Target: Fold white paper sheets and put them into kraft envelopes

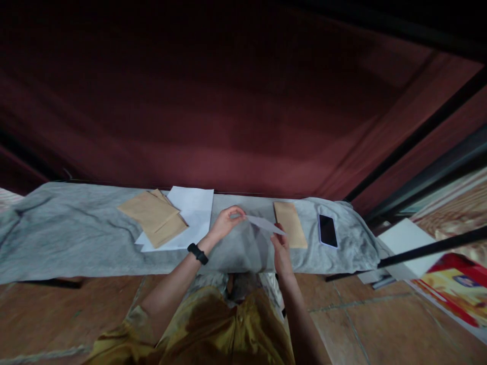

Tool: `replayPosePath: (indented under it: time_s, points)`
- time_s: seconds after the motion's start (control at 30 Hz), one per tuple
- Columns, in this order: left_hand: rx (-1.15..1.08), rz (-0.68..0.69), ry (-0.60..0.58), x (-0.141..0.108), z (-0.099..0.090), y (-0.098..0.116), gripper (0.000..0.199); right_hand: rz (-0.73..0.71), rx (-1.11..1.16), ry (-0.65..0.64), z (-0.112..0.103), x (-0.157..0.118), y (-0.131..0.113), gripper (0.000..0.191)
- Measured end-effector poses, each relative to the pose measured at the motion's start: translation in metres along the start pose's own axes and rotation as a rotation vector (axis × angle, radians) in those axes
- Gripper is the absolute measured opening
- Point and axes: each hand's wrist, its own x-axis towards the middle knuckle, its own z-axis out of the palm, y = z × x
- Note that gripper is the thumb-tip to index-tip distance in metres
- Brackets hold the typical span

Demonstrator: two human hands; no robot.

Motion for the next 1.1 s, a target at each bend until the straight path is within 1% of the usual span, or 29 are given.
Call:
replayPosePath:
  time_s: [0.07,0.13,0.2,0.27,0.3,0.37,0.47,0.57,0.67,0.73,0.83,0.9,0.97,1.1]
  points:
    - [0.049,-0.026,-0.029,-0.022,-0.004,-0.013,0.024,0.068,0.011,-0.062,-0.004,-0.007,-0.006,0.057]
    - [0.159,-0.042,-0.042,-0.045,-0.011,-0.030,0.018,0.113,-0.012,-0.131,-0.007,-0.019,-0.006,0.044]
    - [0.262,-0.037,-0.044,-0.068,-0.019,-0.048,0.012,0.078,-0.065,-0.206,-0.010,-0.034,-0.001,0.033]
    - [0.310,-0.049,-0.045,-0.091,-0.026,-0.065,0.009,-0.001,-0.129,-0.293,-0.011,-0.050,0.004,0.026]
    - [0.319,-0.052,-0.060,-0.102,-0.028,-0.072,0.010,-0.048,-0.173,-0.342,-0.012,-0.057,0.006,0.027]
    - [0.329,-0.047,-0.089,-0.122,-0.030,-0.082,0.013,-0.142,-0.282,-0.420,-0.012,-0.067,0.008,0.036]
    - [0.343,-0.010,-0.117,-0.142,-0.029,-0.088,0.021,-0.248,-0.439,-0.465,-0.010,-0.071,0.009,0.052]
    - [0.351,0.009,-0.119,-0.150,-0.025,-0.089,0.030,-0.327,-0.527,-0.472,-0.007,-0.069,0.011,0.063]
    - [0.350,0.016,-0.121,-0.144,-0.021,-0.091,0.044,-0.395,-0.573,-0.502,-0.004,-0.065,0.015,0.071]
    - [0.352,0.024,-0.093,-0.135,-0.018,-0.093,0.051,-0.413,-0.588,-0.515,-0.003,-0.064,0.015,0.072]
    - [0.361,0.027,-0.072,-0.126,-0.015,-0.098,0.053,-0.399,-0.590,-0.508,-0.003,-0.061,0.013,0.067]
    - [0.373,0.033,-0.101,-0.127,-0.015,-0.101,0.053,-0.387,-0.589,-0.528,-0.003,-0.060,0.011,0.065]
    - [0.401,0.054,-0.148,-0.133,-0.017,-0.103,0.051,-0.382,-0.597,-0.561,-0.004,-0.060,0.009,0.066]
    - [0.456,0.085,-0.260,-0.149,-0.026,-0.098,0.050,-0.387,-0.622,-0.613,-0.008,-0.062,0.007,0.065]
